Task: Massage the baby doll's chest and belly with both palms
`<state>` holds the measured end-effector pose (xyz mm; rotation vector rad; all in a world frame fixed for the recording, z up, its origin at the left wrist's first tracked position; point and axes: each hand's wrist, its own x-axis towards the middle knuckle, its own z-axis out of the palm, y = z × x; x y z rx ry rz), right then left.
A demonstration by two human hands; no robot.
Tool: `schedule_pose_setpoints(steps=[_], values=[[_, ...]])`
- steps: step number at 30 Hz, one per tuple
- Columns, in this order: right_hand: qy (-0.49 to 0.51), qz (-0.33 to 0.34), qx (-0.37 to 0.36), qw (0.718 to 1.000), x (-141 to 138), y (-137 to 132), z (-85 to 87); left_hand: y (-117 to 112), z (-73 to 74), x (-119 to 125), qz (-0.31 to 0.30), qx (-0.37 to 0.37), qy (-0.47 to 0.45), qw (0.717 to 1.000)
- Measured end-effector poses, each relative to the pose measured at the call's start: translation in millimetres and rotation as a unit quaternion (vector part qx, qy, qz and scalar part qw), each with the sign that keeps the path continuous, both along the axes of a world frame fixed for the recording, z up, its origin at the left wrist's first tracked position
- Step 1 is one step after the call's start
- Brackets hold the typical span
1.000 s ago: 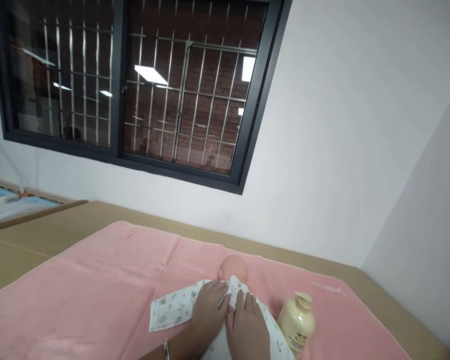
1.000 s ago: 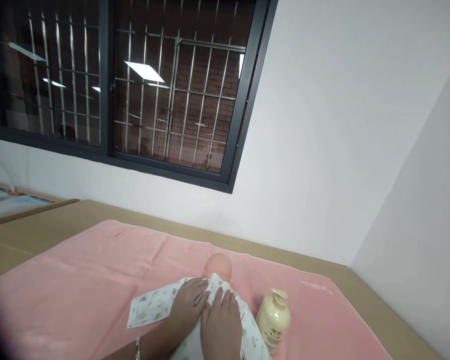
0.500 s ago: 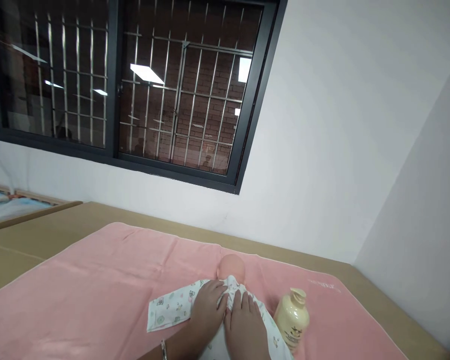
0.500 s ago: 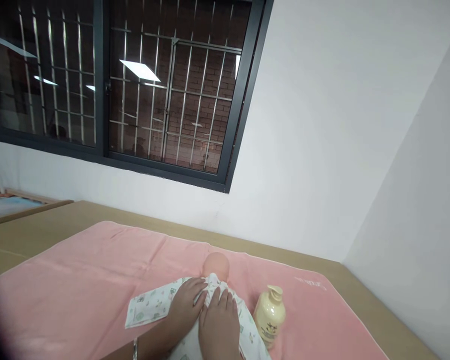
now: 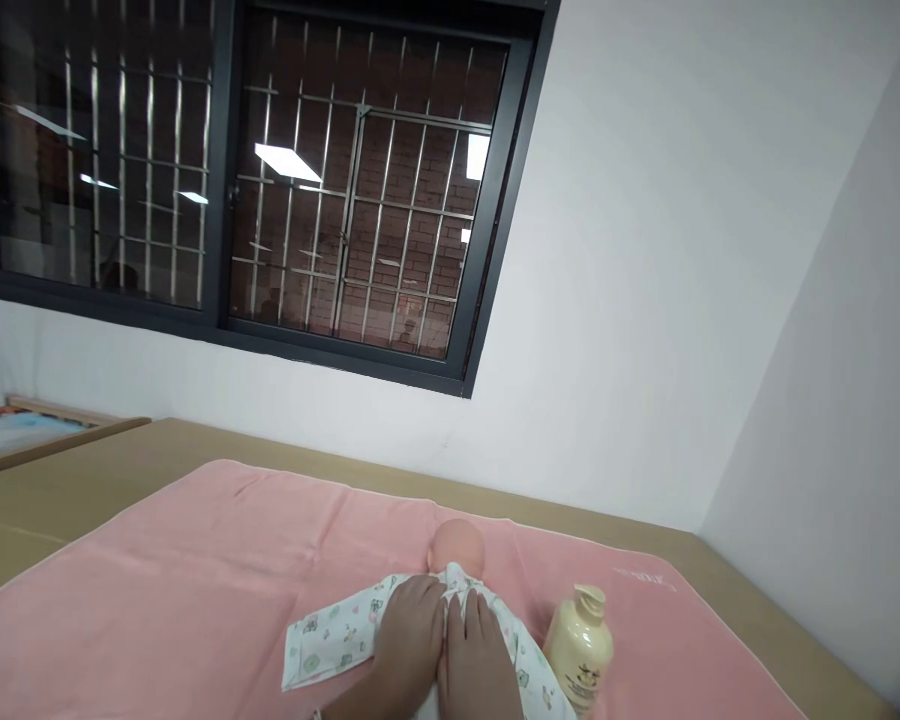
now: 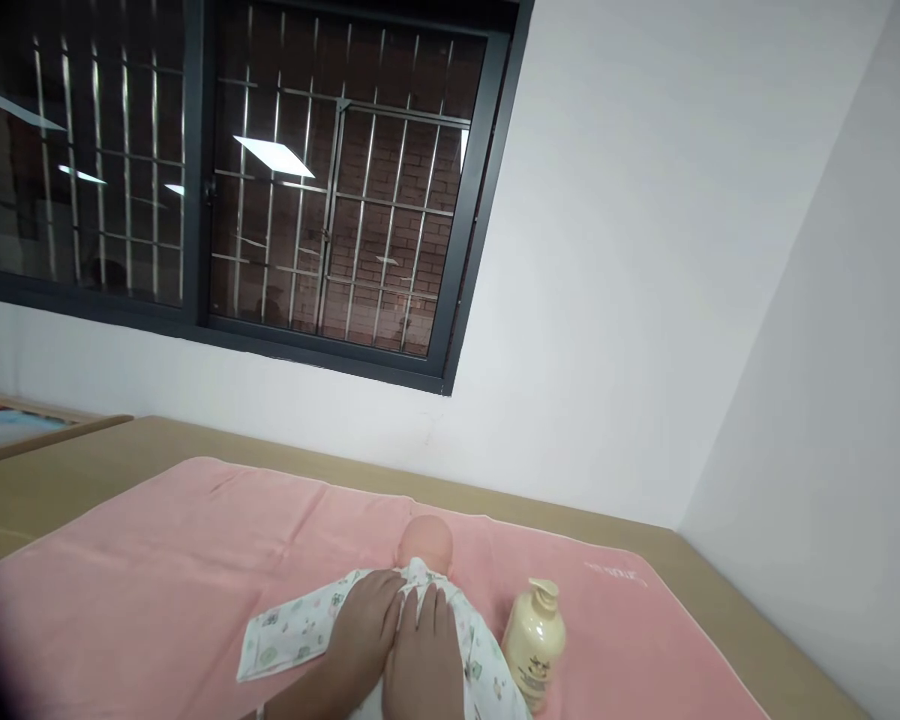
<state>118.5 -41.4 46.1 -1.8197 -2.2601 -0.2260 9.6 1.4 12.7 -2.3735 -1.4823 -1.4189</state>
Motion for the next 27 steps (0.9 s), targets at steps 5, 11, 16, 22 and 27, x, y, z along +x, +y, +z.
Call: schedule_pose_setpoints(steps=[5, 11, 16, 22, 27], values=[[0.047, -0.051, -0.019, 0.997, 13, 2, 10.3, -1, -1.5, -3, 0.027, -0.096, -0.026, 0.995], [0.095, -0.071, -0.014, 0.993, 23, 11, 7.3, 3, -7.4, -6, -0.001, -0.187, -0.044, 0.981], [0.096, -0.073, -0.007, 0.993, 20, 9, 4.7, 2, -4.4, -7, -0.004, -0.187, -0.053, 0.981], [0.056, -0.098, -0.035, 0.993, 14, 0, 13.6, -3, -3.8, -8, 0.021, -0.160, -0.052, 0.985], [0.066, -0.088, -0.063, 0.992, 19, 1, 20.8, -1, -3.7, -9, 0.070, -0.138, -0.045, 0.987]])
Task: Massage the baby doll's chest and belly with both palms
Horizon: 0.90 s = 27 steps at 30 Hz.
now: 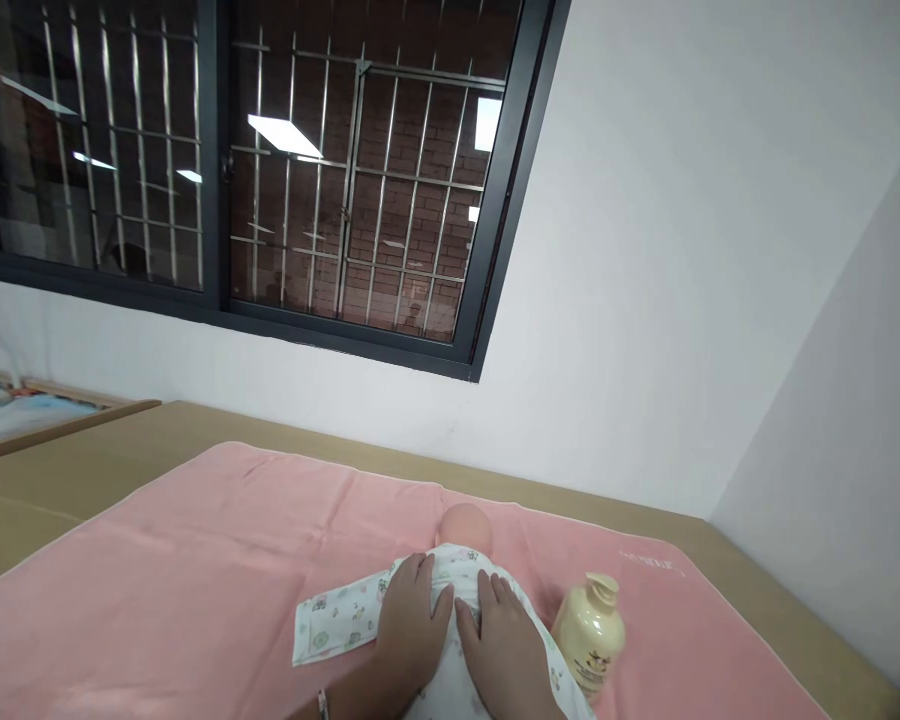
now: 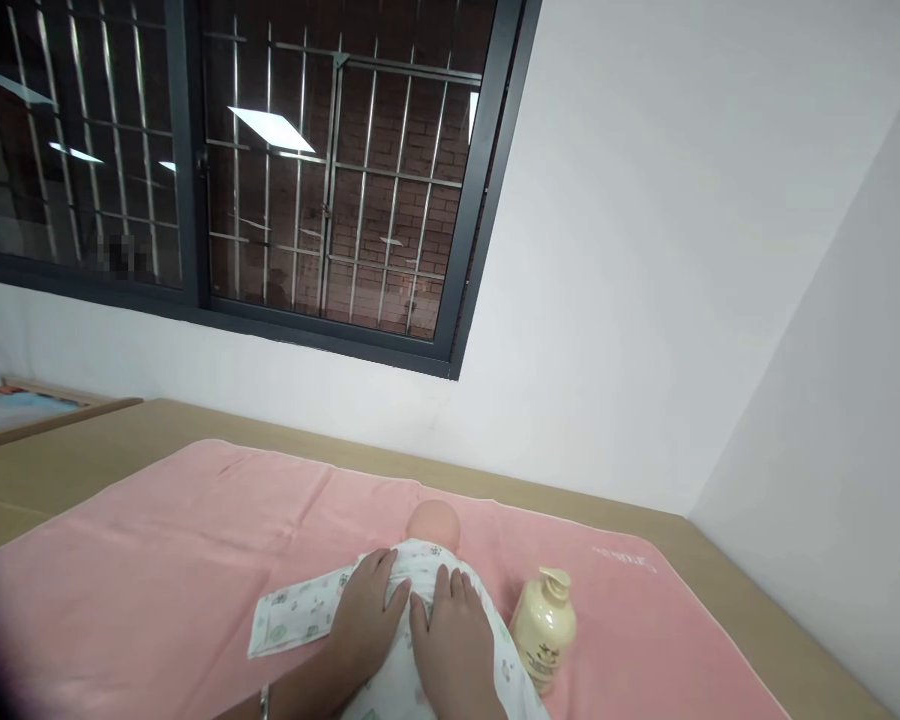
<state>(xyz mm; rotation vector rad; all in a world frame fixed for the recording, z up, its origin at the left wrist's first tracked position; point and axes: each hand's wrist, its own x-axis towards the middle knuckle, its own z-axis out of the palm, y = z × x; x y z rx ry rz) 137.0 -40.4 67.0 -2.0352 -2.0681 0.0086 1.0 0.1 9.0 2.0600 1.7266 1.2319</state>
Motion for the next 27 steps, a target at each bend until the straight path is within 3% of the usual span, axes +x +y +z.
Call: schedule_pose_setpoints(steps=[7, 10, 16, 22, 27], values=[[-0.005, 0.059, 0.013, 0.998, 0, 8, 6.3, 13, -9.1, 3, -0.071, 0.116, 0.047, 0.990], [-0.031, 0.071, 0.024, 0.997, -9, -2, 8.1, 8, -10.7, 5, -0.054, 0.150, 0.045, 0.986], [-0.037, 0.015, 0.008, 0.999, -10, -2, 5.2, 5, -11.4, 3, -0.007, 0.129, 0.052, 0.990], [-0.033, 0.039, 0.006, 0.999, -10, 8, 6.5, 12, -11.2, 7, -0.066, 0.211, 0.045, 0.974], [-0.063, 0.038, 0.003, 0.997, -23, -13, 7.0, 3, -8.5, 5, -0.041, 0.260, 0.013, 0.965]])
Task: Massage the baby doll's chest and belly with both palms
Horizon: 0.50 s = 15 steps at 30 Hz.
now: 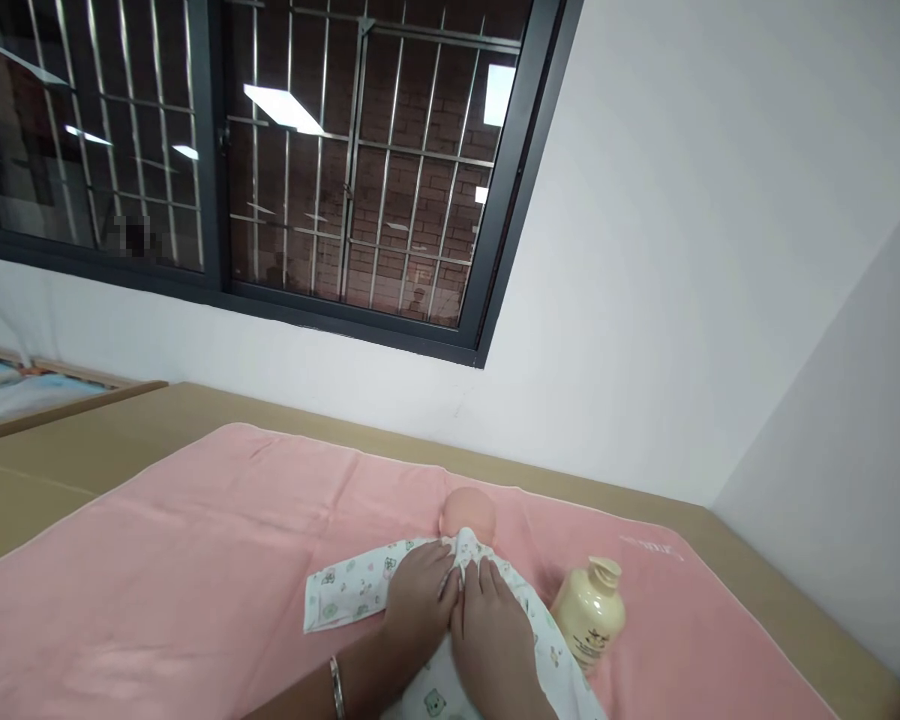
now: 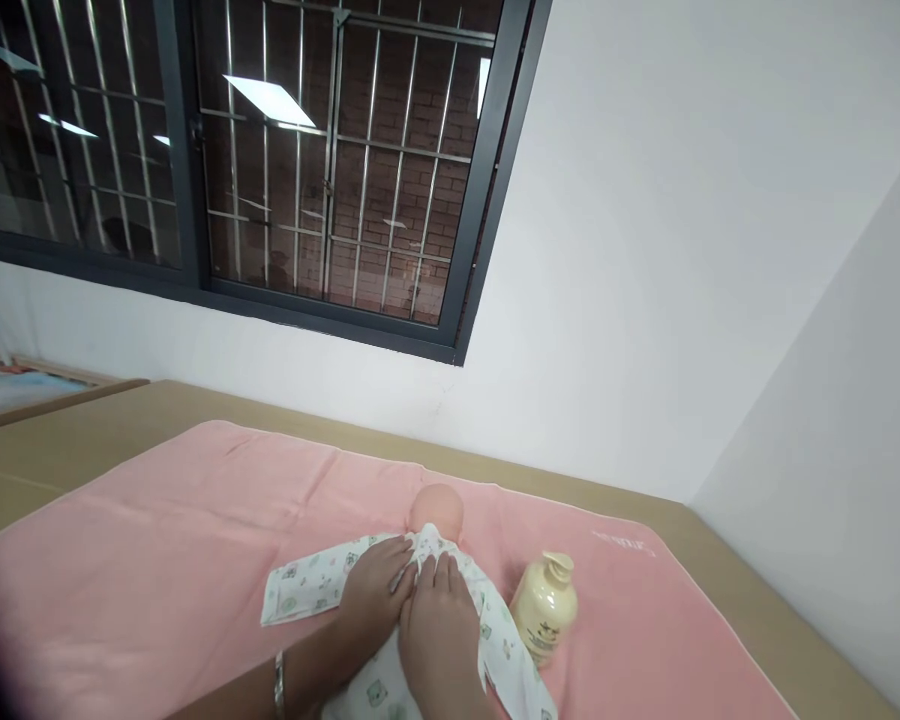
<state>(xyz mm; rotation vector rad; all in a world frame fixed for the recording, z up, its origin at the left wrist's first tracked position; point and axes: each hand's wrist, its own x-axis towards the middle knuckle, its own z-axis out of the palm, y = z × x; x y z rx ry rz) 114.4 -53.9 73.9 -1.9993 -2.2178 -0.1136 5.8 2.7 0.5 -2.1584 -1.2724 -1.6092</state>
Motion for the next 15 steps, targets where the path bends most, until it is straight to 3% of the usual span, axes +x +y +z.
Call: schedule_pose_setpoints(steps=[7, 12, 15], values=[[0.075, -0.035, -0.021, 0.996, 21, 12, -2.2, -2, 3.2, -6, 0.015, -0.071, 0.021, 0.997], [0.084, 0.015, -0.006, 0.996, 20, 19, -3.3, 3, 5.6, -5, -0.063, -0.054, 0.052, 0.995], [0.061, 0.028, -0.003, 0.998, 11, 9, 0.1, -3, 8.7, -6, -0.067, -0.042, 0.031, 0.996]])
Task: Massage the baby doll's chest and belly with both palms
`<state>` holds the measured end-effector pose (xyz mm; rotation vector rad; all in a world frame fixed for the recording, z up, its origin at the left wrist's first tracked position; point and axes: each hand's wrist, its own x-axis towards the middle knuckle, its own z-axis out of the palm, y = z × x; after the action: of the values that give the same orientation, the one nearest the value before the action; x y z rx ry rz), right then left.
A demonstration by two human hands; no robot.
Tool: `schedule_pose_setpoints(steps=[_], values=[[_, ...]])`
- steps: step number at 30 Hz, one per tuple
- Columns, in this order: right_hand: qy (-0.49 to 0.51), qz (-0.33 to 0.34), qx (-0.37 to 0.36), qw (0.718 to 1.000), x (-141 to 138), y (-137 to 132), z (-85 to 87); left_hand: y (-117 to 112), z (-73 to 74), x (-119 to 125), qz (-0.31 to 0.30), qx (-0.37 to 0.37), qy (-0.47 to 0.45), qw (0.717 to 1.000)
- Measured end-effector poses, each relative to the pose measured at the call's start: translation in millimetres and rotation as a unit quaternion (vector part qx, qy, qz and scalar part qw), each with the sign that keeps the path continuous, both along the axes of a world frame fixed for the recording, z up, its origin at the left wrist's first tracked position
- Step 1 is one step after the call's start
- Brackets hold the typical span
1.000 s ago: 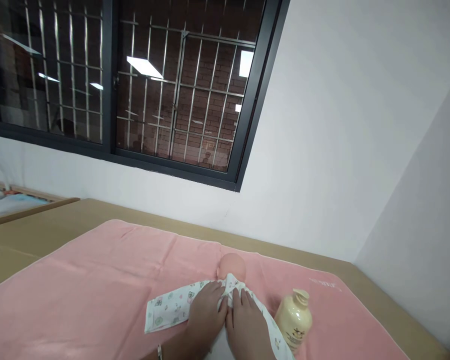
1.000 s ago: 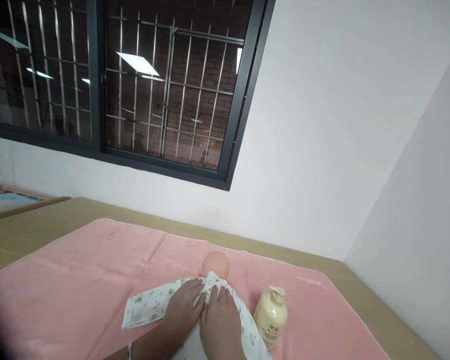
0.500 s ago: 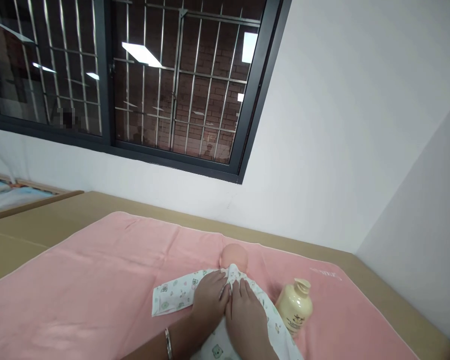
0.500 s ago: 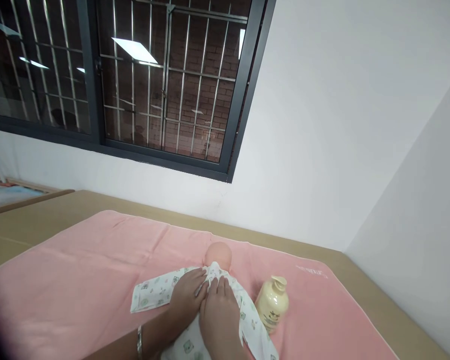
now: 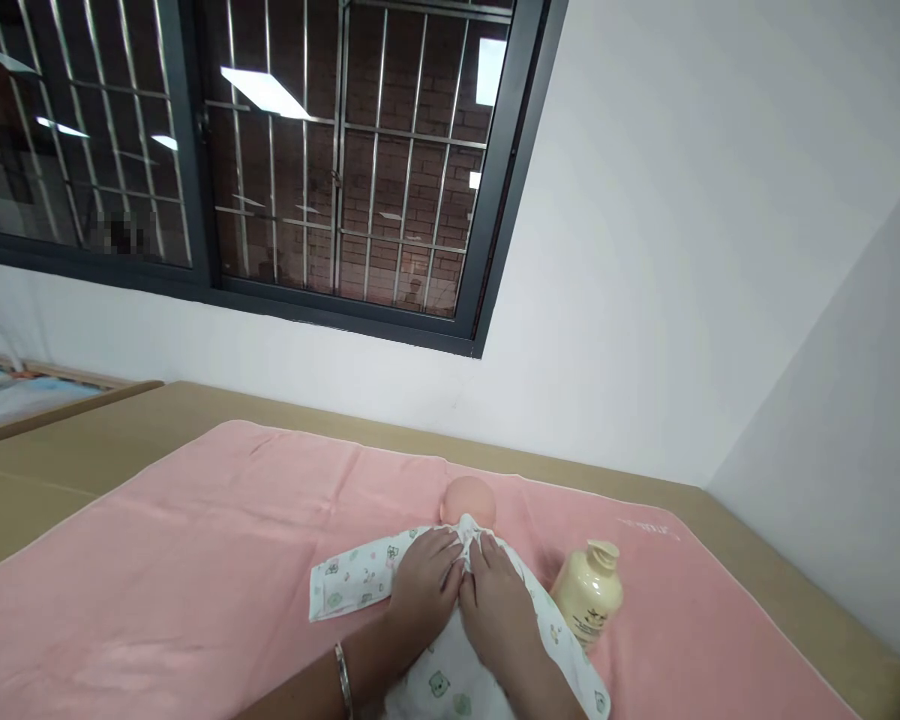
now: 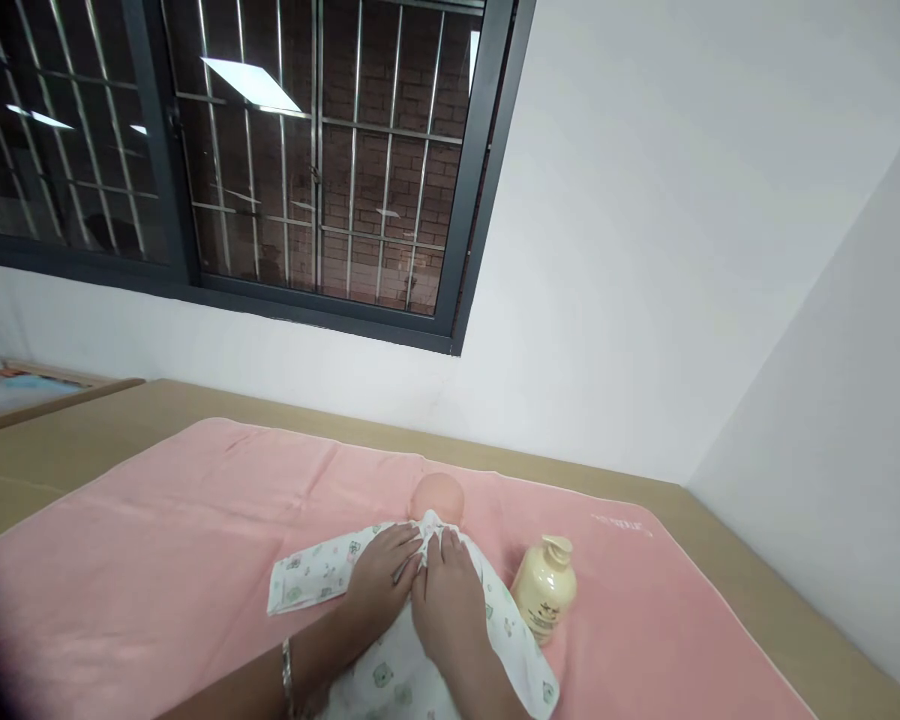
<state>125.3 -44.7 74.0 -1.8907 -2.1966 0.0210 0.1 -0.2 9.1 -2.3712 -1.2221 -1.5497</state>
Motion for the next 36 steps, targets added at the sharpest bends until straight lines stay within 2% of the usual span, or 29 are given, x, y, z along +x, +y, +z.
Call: schedule_pose_setpoints(steps=[4, 8, 14, 19, 25, 30, 36], values=[[-0.002, -0.027, -0.018, 0.999, 0, -8, 4.1, -6, 0.3, 0, 0.032, -0.013, -0.021, 0.999], [0.044, -0.042, -0.035, 0.998, 11, 4, 1.1, 2, -4.8, -1, 0.049, -0.043, 0.004, 0.998], [0.040, -0.006, -0.001, 0.999, 10, 8, -7.1, 10, -5.7, -3, -0.008, -0.041, 0.062, 0.997], [0.012, -0.013, 0.019, 1.000, 2, -5, -5.0, 2, -2.7, 0, 0.001, -0.008, 0.030, 1.000], [0.033, -0.068, -0.001, 0.997, 7, 1, -5.3, 3, -5.1, 0, 0.030, -0.057, 0.027, 0.998], [0.047, -0.062, 0.004, 0.997, 10, 6, -13.8, 4, -5.7, -1, 0.046, -0.102, 0.015, 0.994], [0.008, -0.073, 0.015, 0.997, 5, -2, -9.7, -1, -4.2, -1, 0.049, -0.109, 0.001, 0.993]])
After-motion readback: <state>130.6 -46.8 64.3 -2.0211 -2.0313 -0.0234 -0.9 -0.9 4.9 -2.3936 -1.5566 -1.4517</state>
